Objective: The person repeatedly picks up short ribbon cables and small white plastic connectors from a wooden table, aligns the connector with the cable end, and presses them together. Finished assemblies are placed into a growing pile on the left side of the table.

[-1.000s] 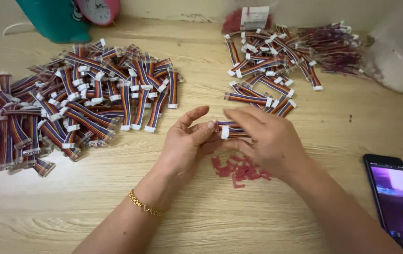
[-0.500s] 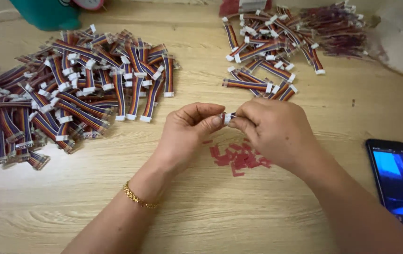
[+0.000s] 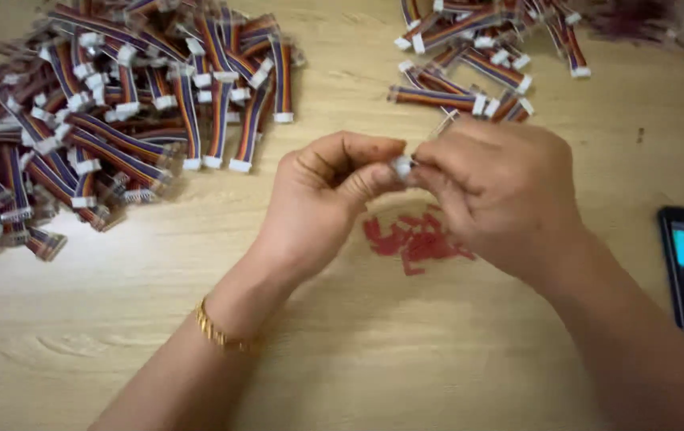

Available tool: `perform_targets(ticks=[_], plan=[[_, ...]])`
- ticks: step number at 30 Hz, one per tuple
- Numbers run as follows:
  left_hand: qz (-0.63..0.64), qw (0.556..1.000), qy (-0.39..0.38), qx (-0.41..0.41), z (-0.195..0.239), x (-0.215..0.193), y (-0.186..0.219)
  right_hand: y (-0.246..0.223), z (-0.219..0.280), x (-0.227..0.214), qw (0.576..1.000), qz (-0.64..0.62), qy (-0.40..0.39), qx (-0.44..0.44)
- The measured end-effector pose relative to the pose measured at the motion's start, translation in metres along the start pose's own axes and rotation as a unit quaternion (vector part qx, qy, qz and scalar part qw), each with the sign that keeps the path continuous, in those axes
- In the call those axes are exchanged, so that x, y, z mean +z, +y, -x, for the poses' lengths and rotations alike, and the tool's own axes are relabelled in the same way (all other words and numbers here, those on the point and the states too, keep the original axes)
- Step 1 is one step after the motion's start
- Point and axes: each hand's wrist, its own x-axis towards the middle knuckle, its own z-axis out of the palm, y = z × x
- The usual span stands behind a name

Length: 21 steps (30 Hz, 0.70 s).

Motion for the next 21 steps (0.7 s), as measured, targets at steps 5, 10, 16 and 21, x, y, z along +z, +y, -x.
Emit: perform_targets(ticks=[5, 10, 16, 21], plan=[[-0.068, 0.997, -0.017, 0.016, -0.001, -0.003, 0.002, 0.008, 0.008, 0.006, 1.0, 0.006, -0.006, 0.003], [-0.137, 0.987, 0.017, 0.078, -0.015, -0.016, 0.032, 0.023, -0.004, 0.005, 0.977, -0.015, -0.107, 0.182], [-0.147, 0.944, 0.282, 0.093, -0.037, -0.069, 0.023, 0.101, 0.024, 0.007, 0.947, 0.01, -0.079, 0.313], [-0.245, 0.943, 0.214, 0.068, -0.024, -0.046, 0.039, 0.085, 0.012, -0.003, 0.904, 0.001, -0.223, 0.365]])
